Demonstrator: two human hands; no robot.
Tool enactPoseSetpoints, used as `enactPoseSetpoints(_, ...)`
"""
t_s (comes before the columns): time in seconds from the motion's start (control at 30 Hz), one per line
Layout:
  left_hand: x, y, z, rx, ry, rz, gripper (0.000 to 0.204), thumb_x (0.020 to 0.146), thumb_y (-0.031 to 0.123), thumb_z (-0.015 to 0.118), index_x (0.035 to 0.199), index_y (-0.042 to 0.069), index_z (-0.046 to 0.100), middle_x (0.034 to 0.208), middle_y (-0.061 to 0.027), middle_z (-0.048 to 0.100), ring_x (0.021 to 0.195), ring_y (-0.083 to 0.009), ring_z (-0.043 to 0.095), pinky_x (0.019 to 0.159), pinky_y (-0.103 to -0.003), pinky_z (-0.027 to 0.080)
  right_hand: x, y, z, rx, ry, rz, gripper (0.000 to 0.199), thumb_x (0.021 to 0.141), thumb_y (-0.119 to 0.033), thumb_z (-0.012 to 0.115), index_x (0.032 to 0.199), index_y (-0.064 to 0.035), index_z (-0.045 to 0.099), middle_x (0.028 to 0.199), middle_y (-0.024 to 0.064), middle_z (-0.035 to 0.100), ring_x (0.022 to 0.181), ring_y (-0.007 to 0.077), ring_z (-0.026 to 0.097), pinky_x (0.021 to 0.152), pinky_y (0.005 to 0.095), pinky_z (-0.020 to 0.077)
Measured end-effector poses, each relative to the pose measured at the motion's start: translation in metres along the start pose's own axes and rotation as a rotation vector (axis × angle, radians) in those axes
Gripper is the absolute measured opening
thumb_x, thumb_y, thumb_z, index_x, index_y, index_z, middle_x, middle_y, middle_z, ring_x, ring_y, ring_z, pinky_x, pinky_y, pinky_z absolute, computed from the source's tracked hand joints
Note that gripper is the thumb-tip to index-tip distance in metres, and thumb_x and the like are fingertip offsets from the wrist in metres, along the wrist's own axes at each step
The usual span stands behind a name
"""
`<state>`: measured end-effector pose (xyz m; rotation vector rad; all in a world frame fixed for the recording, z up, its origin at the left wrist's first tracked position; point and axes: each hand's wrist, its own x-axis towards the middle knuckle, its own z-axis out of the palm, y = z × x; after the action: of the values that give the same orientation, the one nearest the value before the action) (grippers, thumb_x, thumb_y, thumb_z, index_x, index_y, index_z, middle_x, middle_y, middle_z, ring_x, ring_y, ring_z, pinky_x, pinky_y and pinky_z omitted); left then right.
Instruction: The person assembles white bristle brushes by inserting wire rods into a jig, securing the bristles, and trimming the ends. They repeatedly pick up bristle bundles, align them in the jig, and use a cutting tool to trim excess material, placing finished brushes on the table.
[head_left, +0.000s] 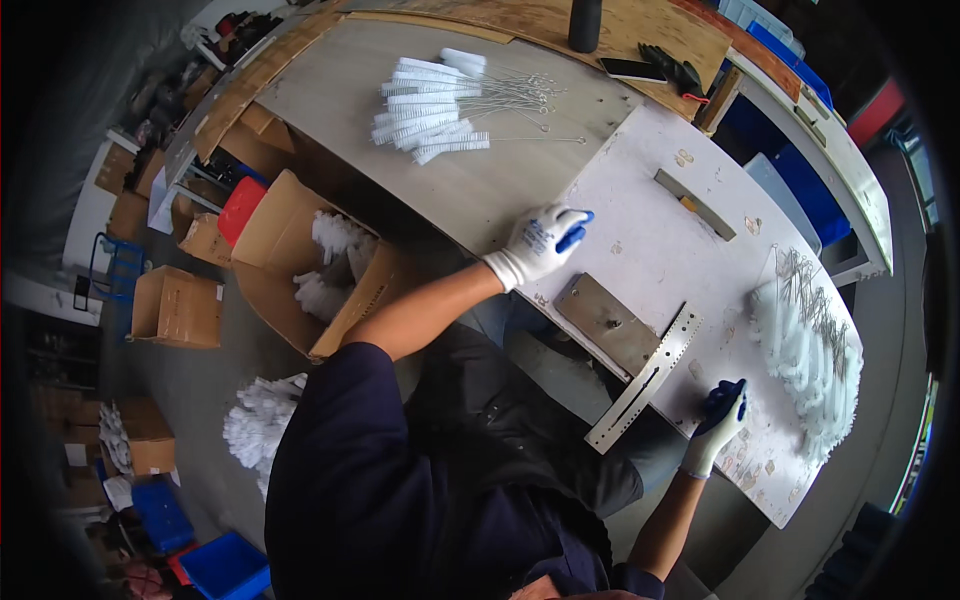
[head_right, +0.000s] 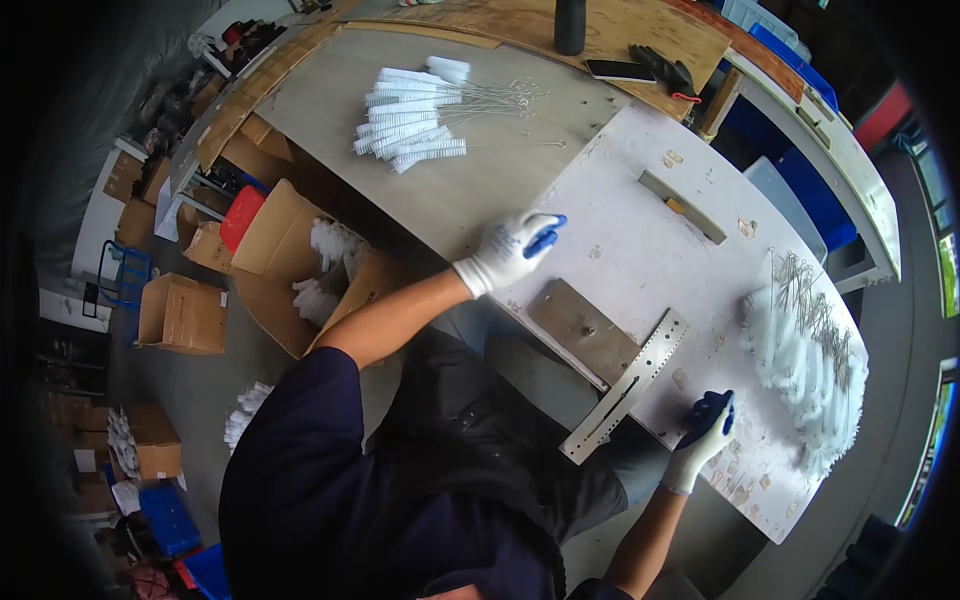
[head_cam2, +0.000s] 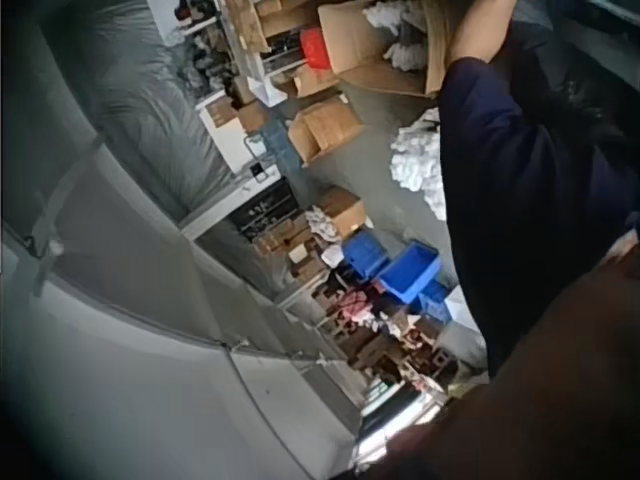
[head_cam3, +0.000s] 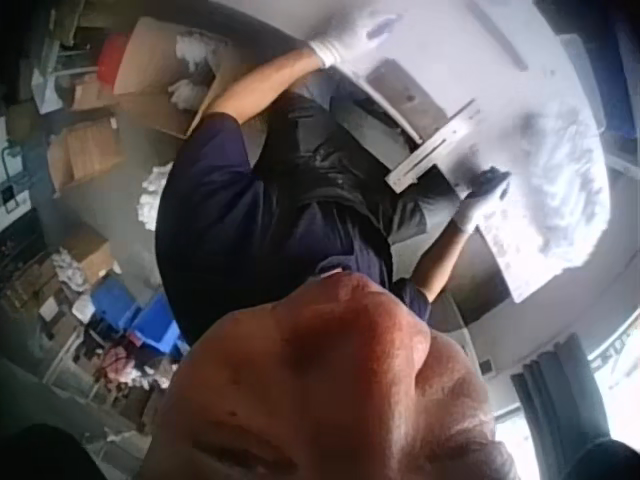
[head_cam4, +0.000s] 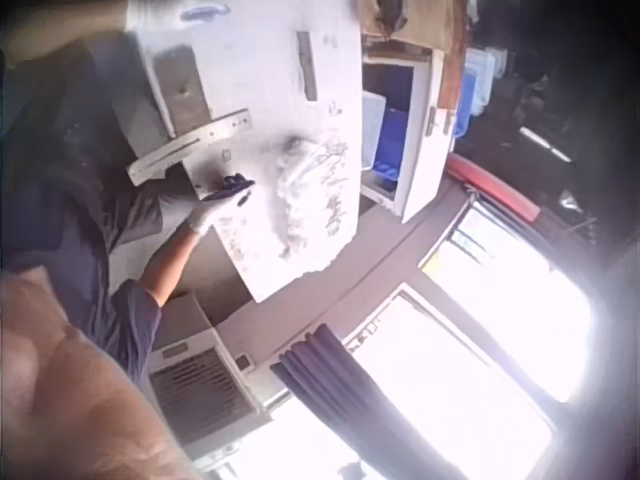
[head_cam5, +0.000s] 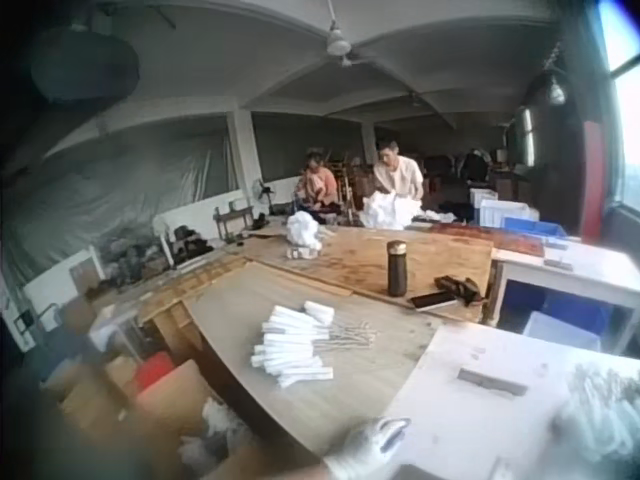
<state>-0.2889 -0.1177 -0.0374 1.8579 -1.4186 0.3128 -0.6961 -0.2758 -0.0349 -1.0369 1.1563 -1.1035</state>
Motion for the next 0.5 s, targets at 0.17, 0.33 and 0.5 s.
enactPoseSetpoints(0.17,0.055,-0.062,-0.072,0.471,0.032,-0.070,0.038,0.088,0.019,0.069,0.126,0.017,0.064,0.123,-0.0110,0.060,0.114,-0.0317,0.057,0.095,-0.047,0.045,-0.008,0.039,-0.007,-0.513,-0.104,-0.331,0.019,0.103,-0.016,0.060,0.107,-0.0003,0.070,0.087,-0.0010,0.067,0.074,0.0058,0.058,0.065,0.0225,0.0456)
enactPoseSetpoints(0.33,0.056,-0.154,-0.080,0.914,-0.527,-0.134,0.029,0.096,0.019,0.056,0.123,0.013,0.065,0.114,-0.0178,0.064,0.112,-0.0349,0.061,0.096,-0.049,0.048,-0.007,0.035,0.011,-0.464,-0.131,-0.247,0.017,0.103,-0.015,0.060,0.106,-0.0005,0.069,0.090,-0.0007,0.067,0.074,0.0059,0.058,0.067,0.0225,0.0470)
enactPoseSetpoints(0.5,0.064,-0.081,-0.049,0.387,-0.333,-0.216,0.025,0.098,0.013,0.055,0.120,0.011,0.067,0.101,-0.0167,0.068,0.083,-0.0293,0.069,0.077,-0.044,0.056,-0.042,0.003,0.047,-0.369,-0.214,-0.185,0.013,0.101,-0.010,0.060,0.106,-0.0021,0.068,0.079,-0.0017,0.066,0.062,0.0037,0.056,0.054,0.0188,0.0422)
